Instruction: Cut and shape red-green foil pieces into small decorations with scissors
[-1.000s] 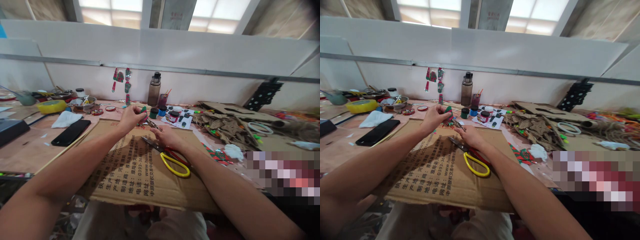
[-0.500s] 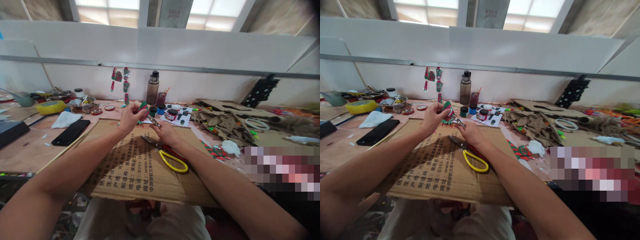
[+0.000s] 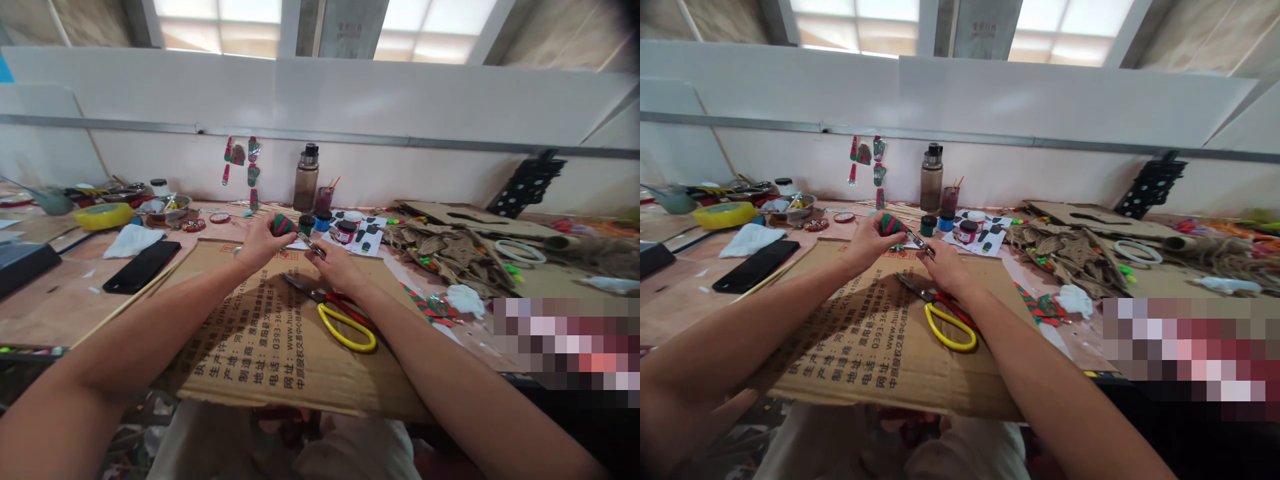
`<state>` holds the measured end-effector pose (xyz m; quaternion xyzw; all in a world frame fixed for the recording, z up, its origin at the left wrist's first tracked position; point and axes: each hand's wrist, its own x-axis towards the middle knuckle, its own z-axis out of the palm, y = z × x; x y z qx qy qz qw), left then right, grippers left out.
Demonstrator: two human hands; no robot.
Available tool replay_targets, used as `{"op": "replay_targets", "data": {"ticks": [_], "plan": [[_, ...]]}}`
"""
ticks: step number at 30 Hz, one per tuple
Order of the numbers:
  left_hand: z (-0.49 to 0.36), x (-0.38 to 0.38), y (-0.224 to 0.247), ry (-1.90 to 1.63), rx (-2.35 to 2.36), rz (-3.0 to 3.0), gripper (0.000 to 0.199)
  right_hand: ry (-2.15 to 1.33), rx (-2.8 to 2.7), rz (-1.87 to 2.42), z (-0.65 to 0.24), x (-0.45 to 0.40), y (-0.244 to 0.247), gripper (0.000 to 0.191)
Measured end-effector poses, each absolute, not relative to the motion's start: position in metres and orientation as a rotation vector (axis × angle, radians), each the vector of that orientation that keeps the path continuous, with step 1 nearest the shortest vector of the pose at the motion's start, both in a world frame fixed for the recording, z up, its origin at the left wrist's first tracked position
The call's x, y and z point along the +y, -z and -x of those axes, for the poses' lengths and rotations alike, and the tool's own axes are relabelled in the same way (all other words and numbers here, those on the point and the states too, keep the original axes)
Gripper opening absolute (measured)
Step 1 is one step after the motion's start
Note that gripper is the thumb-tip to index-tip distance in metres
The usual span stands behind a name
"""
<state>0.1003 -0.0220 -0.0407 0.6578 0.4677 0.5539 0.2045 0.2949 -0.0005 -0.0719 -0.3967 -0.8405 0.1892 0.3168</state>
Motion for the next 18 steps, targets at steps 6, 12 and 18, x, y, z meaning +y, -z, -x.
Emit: {"op": "replay_targets", "data": {"ticks": [6,12,18], "plan": [[-0.103,-0.021,0.043,-1.638,1.407,-1.797,0.016,-0.446,-2.184,0.940,-0.288,-0.007,0.072,0.032],[-0.103,-0.022,0.041,-1.648,1.370,-1.697,0.018,-0.408,-2.185,1.020,-0.283,-0.014,0.069,0.032],[-0.095,-0.008,0.044,-1.603,0.985,-1.349,0.025,-0.484,-2.220,1.212,-0.293,-0.004,0.063,0.029]]}}
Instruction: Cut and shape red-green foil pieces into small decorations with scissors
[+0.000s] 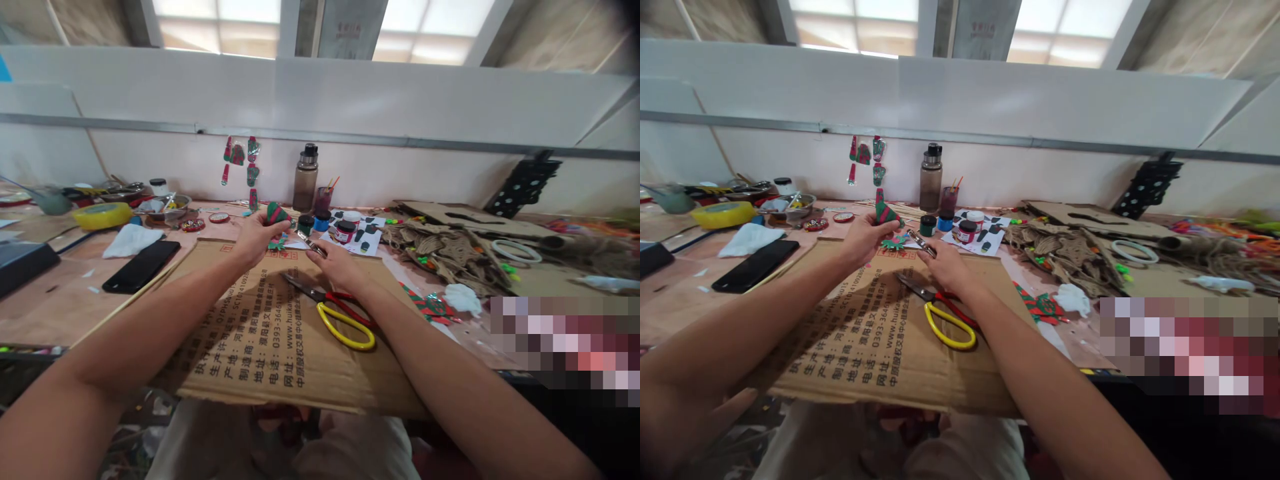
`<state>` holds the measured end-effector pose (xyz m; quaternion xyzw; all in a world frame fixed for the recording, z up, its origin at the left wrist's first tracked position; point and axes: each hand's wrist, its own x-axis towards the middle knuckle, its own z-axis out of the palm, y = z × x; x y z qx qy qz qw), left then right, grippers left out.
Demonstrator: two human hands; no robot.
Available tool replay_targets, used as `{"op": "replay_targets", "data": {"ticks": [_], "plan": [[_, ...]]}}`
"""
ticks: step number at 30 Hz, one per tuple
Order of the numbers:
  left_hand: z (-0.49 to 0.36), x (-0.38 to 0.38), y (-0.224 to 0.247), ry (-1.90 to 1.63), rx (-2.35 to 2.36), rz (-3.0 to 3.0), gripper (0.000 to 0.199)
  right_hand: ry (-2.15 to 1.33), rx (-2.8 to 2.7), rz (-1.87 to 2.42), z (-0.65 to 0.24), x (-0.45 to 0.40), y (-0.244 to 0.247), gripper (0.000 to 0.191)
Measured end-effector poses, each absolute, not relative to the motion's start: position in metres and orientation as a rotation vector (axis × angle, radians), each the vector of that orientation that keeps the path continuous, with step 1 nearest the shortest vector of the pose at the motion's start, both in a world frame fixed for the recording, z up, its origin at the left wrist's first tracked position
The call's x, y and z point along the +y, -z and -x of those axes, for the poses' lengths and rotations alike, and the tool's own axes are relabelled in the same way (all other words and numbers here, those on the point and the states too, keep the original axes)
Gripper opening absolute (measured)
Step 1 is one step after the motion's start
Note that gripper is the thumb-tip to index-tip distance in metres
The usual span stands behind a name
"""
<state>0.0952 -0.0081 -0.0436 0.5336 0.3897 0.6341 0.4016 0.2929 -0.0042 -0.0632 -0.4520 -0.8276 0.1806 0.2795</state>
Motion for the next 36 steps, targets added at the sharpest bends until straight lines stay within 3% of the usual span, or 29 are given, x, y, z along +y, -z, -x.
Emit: {"op": "replay_targets", "data": {"ticks": [4,12,25,30,36], "plan": [[-0.083,-0.003,0.041,-1.529,0.976,-1.307,0.028,-0.464,-2.223,1.383,-0.301,0.005,0.061,0.026],[-0.075,-0.004,0.046,-1.097,1.252,-1.819,0.027,-0.290,-2.314,1.321,-0.308,0.011,0.064,0.021],[-0.079,-0.002,0.053,-1.030,1.235,-1.854,0.022,0.042,-2.361,1.267,-0.312,0.010,0.064,0.019],[-0.077,-0.008,0.045,-1.186,1.241,-1.763,0.021,-0.121,-2.388,1.254,-0.306,0.004,0.059,0.019],[-0.080,-0.013,0.035,-1.301,1.184,-1.567,0.020,-0.612,-2.237,1.202,-0.306,0.002,0.056,0.018]]}}
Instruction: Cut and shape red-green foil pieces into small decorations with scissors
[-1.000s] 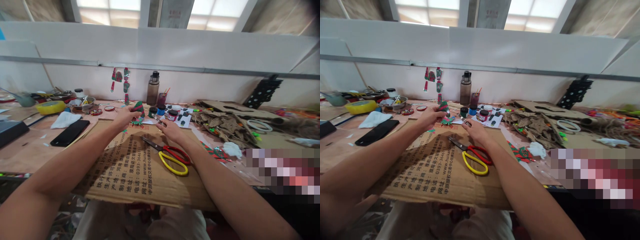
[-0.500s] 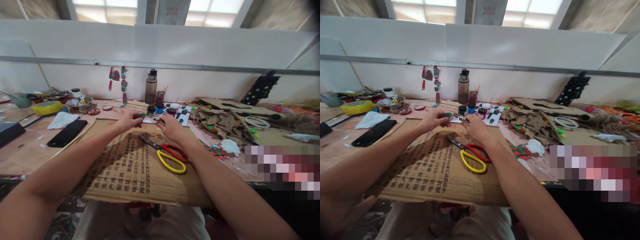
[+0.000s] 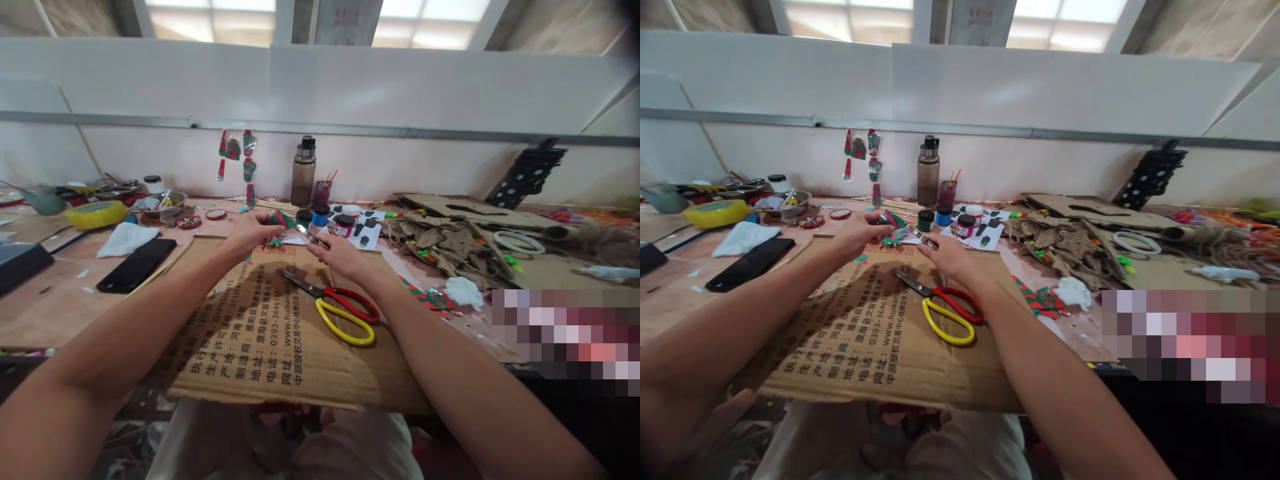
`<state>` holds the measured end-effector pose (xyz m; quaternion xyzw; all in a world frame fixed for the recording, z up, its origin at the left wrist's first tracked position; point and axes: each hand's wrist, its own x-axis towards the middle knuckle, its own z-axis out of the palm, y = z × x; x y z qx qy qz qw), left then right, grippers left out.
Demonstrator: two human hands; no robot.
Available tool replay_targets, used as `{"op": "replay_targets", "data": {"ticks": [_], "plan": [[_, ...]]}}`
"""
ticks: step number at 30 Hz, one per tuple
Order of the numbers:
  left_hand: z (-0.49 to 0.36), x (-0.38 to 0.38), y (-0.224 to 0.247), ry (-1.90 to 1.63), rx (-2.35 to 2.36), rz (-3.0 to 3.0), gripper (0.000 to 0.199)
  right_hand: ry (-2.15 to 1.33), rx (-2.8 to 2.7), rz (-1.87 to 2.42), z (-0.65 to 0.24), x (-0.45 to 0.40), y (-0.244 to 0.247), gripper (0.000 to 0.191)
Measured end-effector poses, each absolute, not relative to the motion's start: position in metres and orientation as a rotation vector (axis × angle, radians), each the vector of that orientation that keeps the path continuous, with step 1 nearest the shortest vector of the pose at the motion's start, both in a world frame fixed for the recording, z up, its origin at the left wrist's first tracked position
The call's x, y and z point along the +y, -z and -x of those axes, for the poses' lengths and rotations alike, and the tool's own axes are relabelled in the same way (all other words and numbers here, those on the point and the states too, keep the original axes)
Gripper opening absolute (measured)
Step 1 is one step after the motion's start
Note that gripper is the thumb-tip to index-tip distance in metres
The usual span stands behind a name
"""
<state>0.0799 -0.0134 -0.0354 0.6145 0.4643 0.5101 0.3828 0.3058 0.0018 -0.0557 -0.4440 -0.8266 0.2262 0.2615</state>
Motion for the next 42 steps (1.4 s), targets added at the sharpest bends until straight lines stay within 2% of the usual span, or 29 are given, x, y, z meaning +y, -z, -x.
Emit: {"op": "replay_targets", "data": {"ticks": [5,15,19,26,34,42], "plan": [[-0.083,-0.016,0.029,-1.350,1.187,-1.478,0.022,-1.030,-2.108,1.119,-0.311,0.007,0.063,0.024],[-0.089,-0.021,0.025,-1.339,1.174,-1.487,0.028,-1.178,-2.117,1.019,-0.311,0.007,0.066,0.033],[-0.088,-0.022,0.025,-1.354,1.165,-1.517,0.029,-1.194,-2.108,1.038,-0.311,0.004,0.064,0.034],[-0.084,-0.013,0.035,-1.262,1.285,-1.606,0.016,-1.244,-2.129,1.013,-0.308,0.001,0.064,0.035],[-0.089,-0.017,0.033,-1.240,1.280,-1.592,0.019,-1.206,-2.187,1.034,-0.310,0.003,0.064,0.035],[-0.090,-0.017,0.031,-1.228,1.270,-1.518,0.008,-1.219,-2.159,1.107,-0.310,0.002,0.063,0.052]]}}
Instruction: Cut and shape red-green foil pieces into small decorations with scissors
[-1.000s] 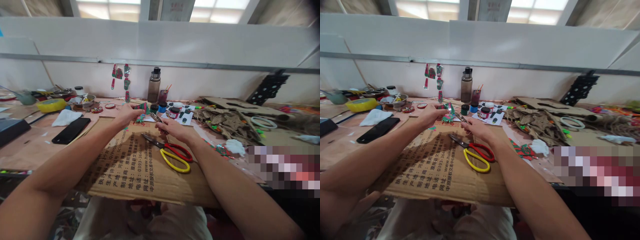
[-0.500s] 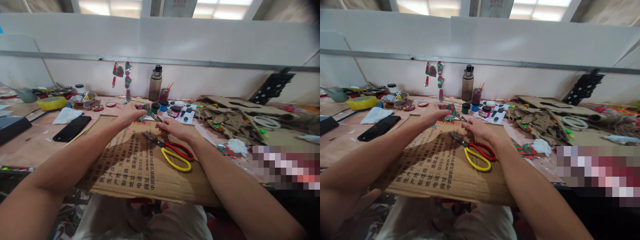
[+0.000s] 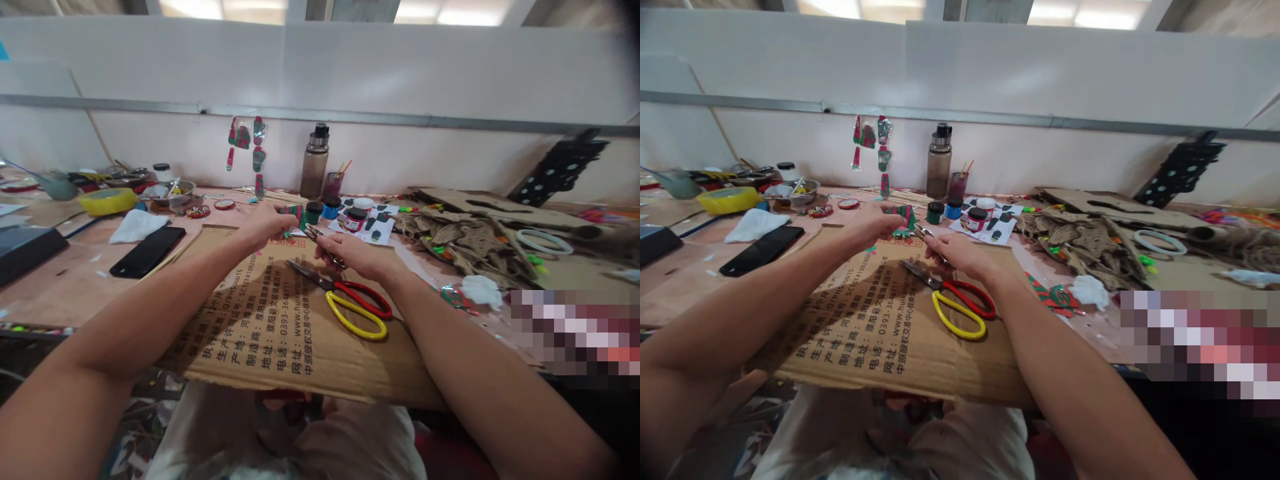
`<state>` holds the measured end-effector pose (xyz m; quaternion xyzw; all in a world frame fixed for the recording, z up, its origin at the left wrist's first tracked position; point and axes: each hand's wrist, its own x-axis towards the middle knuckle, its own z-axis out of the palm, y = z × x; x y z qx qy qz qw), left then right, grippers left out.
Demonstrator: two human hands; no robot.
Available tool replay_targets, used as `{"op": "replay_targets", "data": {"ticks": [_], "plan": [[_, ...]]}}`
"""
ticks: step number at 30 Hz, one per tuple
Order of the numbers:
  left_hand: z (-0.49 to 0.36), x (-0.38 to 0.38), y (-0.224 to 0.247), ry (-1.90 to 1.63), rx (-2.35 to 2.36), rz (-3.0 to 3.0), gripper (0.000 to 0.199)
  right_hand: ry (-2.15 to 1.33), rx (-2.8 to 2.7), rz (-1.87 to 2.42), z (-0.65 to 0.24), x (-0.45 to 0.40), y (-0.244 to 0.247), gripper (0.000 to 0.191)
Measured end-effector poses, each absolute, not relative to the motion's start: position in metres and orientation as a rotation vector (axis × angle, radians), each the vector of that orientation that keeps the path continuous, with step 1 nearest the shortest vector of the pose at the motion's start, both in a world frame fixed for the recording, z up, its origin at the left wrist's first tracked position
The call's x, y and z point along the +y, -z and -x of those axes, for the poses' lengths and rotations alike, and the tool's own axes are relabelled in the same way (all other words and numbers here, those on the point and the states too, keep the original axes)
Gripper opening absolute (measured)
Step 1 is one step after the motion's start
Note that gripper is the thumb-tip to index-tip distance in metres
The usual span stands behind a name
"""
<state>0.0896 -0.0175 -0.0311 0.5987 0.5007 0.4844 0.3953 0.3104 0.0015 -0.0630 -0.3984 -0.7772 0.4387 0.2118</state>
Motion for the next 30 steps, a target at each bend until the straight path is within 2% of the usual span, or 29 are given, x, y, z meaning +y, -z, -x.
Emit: {"op": "replay_targets", "data": {"ticks": [8,19,26,30], "plan": [[-0.095,-0.022,0.026,-1.213,1.226,-1.418,0.021,-1.263,-2.107,1.100,-0.309,-0.004,0.058,0.048],[-0.097,-0.023,0.024,-1.216,1.275,-1.411,0.027,-1.298,-2.059,1.186,-0.305,-0.009,0.054,0.052],[-0.097,-0.024,0.023,-1.213,1.261,-1.379,0.023,-1.335,-1.993,1.178,-0.302,-0.012,0.052,0.046],[-0.096,-0.024,0.023,-1.226,1.259,-1.360,0.021,-1.299,-2.036,1.169,-0.302,-0.010,0.055,0.050]]}}
